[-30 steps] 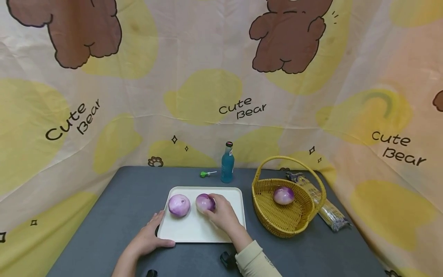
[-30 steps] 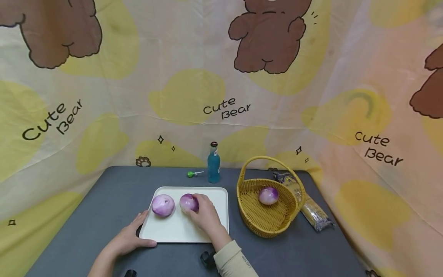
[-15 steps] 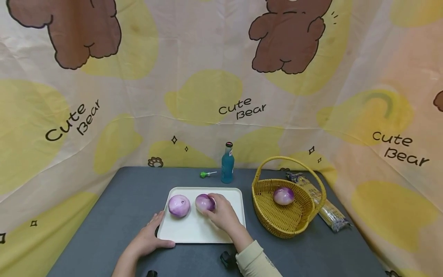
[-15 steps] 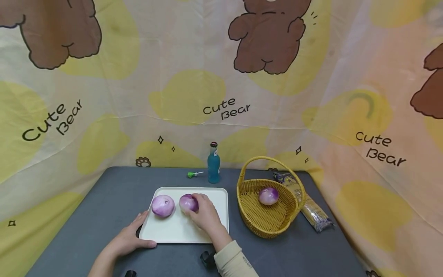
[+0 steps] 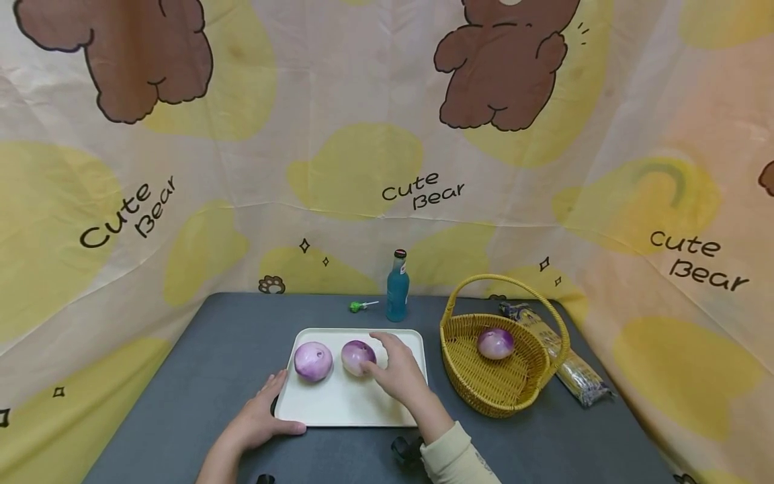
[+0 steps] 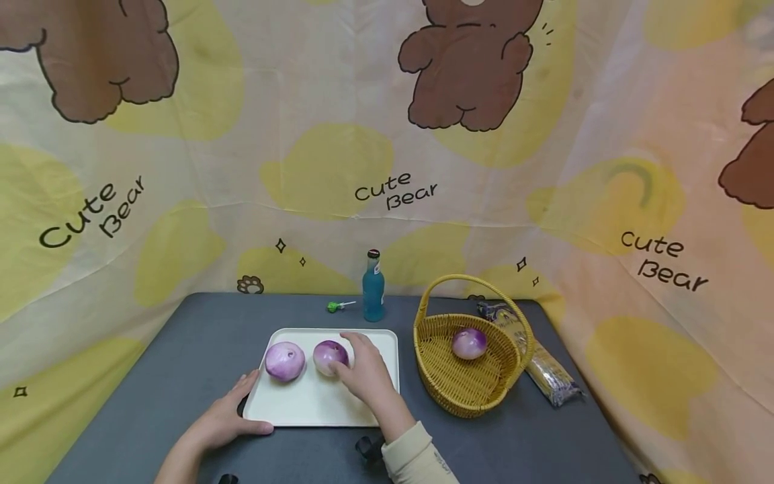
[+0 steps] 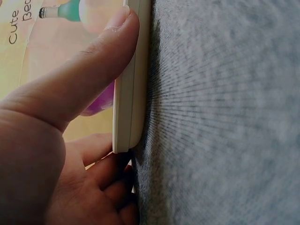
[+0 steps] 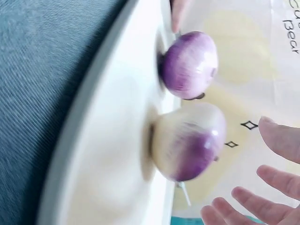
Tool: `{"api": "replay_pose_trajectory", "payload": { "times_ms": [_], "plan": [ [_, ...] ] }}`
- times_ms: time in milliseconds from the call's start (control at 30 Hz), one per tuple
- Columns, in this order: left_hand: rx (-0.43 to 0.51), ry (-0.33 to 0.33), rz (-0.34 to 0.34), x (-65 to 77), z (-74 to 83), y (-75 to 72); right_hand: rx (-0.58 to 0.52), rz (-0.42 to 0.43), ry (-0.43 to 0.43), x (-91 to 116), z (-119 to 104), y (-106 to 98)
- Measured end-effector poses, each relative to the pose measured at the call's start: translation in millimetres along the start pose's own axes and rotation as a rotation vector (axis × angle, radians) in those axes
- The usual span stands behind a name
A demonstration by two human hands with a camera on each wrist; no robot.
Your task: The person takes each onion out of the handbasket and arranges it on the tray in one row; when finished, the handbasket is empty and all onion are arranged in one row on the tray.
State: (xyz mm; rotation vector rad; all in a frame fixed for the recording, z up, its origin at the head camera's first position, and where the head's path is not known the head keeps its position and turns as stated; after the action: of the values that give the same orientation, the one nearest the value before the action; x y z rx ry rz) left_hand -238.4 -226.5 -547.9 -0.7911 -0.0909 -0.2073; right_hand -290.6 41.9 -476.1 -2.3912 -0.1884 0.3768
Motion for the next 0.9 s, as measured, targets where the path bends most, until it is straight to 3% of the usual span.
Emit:
{"api": "replay_pose_trajectory", "payload": {
  "times_ms": [600, 900],
  "plan": [
    [-0.022, 0.003, 0.004, 0.7, 0.8, 0.0, -0.020, 0.106, -0.069, 7, -3, -52],
    [-0.019, 0.012, 0.008, 0.6, 1.3, 0.0, -0.048, 0.166, -0.031, 10, 4, -74]
  ]
}}
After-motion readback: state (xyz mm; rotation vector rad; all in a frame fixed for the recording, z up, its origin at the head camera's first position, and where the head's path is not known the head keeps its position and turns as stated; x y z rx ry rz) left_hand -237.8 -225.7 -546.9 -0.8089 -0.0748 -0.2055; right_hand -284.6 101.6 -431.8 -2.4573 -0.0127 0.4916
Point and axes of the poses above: each hand's wrist, its own x-axis away from the middle knuckle, its own y-axis out of the palm, z = x × y, the point moved 7 cm from there along -x, towards the middle knuckle, and after that the axes turned 1 degree about x, right-handed, at the moved point
